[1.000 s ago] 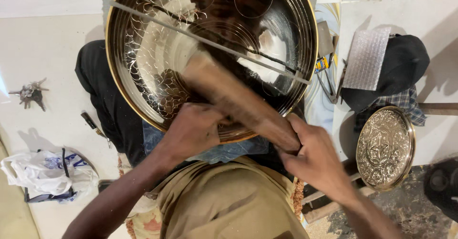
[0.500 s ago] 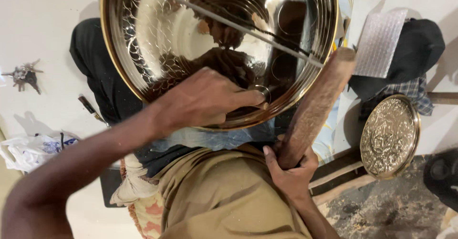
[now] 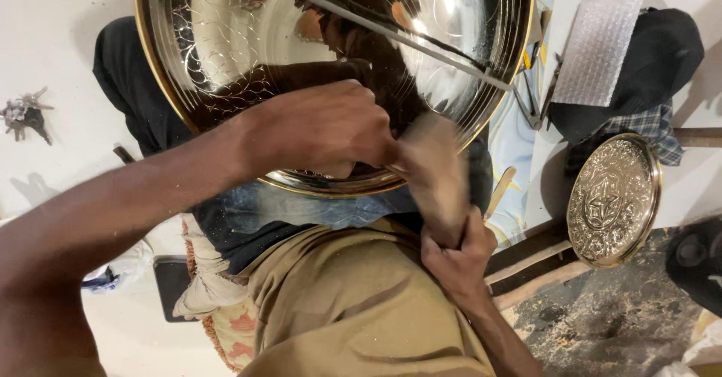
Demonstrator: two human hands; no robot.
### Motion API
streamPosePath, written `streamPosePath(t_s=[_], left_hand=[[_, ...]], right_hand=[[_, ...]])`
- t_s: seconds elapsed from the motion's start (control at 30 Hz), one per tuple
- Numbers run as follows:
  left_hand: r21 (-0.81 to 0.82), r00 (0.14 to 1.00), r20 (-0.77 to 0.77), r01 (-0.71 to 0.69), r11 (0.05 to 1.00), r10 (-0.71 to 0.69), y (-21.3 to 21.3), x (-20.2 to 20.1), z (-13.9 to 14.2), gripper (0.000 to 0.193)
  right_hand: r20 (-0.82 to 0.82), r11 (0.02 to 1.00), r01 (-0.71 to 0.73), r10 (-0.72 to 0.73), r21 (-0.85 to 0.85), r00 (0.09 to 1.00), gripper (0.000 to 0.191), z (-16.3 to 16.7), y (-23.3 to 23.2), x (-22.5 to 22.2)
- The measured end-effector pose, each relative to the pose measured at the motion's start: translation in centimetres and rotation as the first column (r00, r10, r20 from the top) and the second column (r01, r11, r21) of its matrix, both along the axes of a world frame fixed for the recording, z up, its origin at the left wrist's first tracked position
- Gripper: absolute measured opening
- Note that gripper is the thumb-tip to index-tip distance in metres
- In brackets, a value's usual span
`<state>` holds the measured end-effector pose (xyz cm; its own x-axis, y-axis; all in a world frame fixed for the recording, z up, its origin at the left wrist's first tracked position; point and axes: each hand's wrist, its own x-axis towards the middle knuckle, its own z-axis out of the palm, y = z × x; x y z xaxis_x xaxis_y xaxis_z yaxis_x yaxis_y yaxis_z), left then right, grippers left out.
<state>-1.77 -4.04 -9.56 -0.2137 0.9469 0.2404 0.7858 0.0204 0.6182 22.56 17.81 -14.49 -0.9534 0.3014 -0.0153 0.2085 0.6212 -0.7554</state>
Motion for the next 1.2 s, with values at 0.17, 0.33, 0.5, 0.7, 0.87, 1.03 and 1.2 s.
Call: streamPosePath(t_s=[0.17,0.33,0.5,0.7,0.87,1.03,1.2], left_hand=[[-0.184,0.998,-0.012,-0.059,0.981,0.058,-0.2,1.3,0.2,0.049],[-0.180,0.964,0.093,-0.232,0.956,0.251,-1.2,3.0,0.5,0.049],[-0.232,0.857,0.017,-0.498,0.835,0.516,-1.3,5.8,-0.9,0.046],[-0.005,0.580,0.165,-0.808,0.589,0.798,-0.6,9.8,-1.5,0.053],[-0.058,0.284,0.217,-0.951,0.303,0.934,1.7,12.0,-1.5,0.045],[-0.040,0.103,0.255,-0.992,0.117,0.961,2.8,12.9,-2.0,0.042],[-0.025,0.005,0.264,-1.000,0.012,0.965,3.4,12.9,-1.8,0.027]], right_hand=[[0.146,0.995,-0.071,0.080,-0.066,0.986,0.031,1.7,0.1,-1.3],[0.160,0.991,-0.092,0.106,-0.095,0.981,0.033,4.0,1.6,-3.6],[0.145,0.950,-0.277,0.297,-0.147,0.944,0.022,5.7,3.8,-7.4],[0.410,0.805,-0.593,0.529,0.035,0.743,0.032,9.0,5.5,-13.4],[0.385,0.655,-0.745,0.660,0.125,0.645,0.043,12.0,4.9,-17.9],[0.664,0.310,-0.911,0.624,0.274,0.412,0.024,14.7,3.5,-20.4],[0.776,0.359,-0.923,0.539,0.140,0.327,0.028,15.6,1.7,-21.9]])
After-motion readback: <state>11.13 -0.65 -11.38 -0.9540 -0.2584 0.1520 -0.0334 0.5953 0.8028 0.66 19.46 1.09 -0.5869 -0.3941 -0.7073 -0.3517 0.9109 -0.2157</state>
